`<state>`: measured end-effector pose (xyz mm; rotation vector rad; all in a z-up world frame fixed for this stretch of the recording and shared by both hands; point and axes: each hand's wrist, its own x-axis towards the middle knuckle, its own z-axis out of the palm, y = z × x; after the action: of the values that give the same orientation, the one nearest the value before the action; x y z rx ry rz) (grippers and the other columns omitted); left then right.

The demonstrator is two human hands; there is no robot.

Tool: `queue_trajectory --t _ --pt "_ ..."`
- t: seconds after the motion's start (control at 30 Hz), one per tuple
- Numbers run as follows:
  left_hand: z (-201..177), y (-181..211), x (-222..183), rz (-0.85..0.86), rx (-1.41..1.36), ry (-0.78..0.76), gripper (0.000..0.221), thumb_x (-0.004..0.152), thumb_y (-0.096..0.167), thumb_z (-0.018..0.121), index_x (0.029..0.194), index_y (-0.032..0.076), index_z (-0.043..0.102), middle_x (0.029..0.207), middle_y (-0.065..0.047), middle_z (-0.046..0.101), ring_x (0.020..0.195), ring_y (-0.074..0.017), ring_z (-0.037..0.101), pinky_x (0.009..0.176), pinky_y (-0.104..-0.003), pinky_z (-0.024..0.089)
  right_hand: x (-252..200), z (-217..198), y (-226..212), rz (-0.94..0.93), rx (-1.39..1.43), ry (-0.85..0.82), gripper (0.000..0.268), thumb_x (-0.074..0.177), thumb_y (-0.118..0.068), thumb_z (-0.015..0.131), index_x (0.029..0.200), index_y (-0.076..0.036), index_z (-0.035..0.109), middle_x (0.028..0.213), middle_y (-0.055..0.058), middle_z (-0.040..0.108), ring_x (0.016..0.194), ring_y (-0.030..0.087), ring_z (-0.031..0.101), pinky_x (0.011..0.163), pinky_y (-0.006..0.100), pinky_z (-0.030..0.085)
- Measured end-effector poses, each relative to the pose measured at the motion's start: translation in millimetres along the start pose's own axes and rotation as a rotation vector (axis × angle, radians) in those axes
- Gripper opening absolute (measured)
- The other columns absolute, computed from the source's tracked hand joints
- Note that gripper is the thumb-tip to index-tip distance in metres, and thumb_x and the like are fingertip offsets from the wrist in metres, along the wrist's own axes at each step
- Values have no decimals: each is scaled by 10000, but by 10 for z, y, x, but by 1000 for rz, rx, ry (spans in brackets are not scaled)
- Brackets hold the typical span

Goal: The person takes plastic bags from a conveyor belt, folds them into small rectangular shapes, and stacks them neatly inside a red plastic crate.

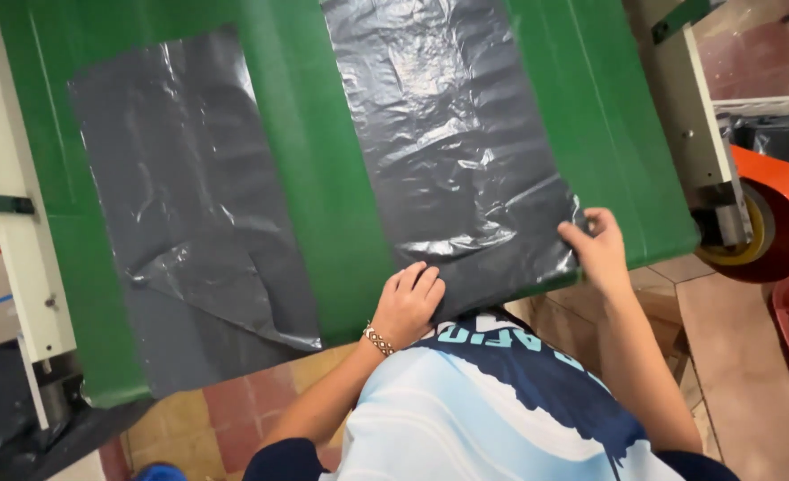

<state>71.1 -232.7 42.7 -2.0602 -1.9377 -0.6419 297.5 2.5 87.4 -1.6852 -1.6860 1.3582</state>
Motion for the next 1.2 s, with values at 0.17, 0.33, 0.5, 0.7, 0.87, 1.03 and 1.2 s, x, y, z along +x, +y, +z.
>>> queue_trajectory --t 0.17,0.33,0.5,0.7,0.87,1.03,1.2 --pt "105 -49 -106 -19 -11 43 74 922 185 542 920 200 614 1056 2 647 1095 -220 634 827 -343 499 -90 -25 -431 -92 388 -34 568 907 -59 696 1417 -61 445 979 116 643 847 169 637 672 253 542" --pt "-283 -208 -159 -205 -545 -219 222 778 171 671 998 178 647 1021 -4 679 1033 -239 659 747 -369 527 -176 -319 -64 -42 389 -176 643 890 -31 668 1494 -146 478 986 148 655 793 175 642 602 279 575" --pt "-876 -468 488 -401 -936 -204 115 843 129 692 956 142 700 996 -30 748 950 -224 717 833 -334 566 -13 -563 -65 233 407 -359 290 901 -187 651 1139 -28 696 968 168 672 734 225 636 593 354 546" --pt "-378 -1553 1391 -536 -896 81 92 890 55 683 953 88 624 962 -51 670 907 -179 636 864 -320 520 1313 -336 -870 177 337 -592 657 1008 -664 391 1031 -36 583 473 103 532 405 226 555 435 324 462" --pt "649 -2668 1974 -791 -648 208 410 950 260 695 1207 -44 598 981 -270 704 948 -399 700 815 -464 572 2655 511 -1307 12 113 -375 788 967 -841 249 739 -154 560 496 -6 457 360 116 443 344 215 320" --pt "1190 -3131 2219 -922 -258 -107 321 982 408 572 1143 130 569 1011 -186 730 959 -407 705 861 -529 558 3199 1100 -1383 -227 -481 -237 731 726 -768 786 1043 -111 738 1010 137 720 1026 349 668 854 459 522" --pt "1135 -3187 2311 -962 -270 -170 338 995 411 547 1186 132 544 1028 -202 727 976 -411 703 874 -530 554 3461 1370 -1276 -341 -782 -93 390 715 -479 754 948 -169 709 896 49 691 905 313 692 749 479 568"
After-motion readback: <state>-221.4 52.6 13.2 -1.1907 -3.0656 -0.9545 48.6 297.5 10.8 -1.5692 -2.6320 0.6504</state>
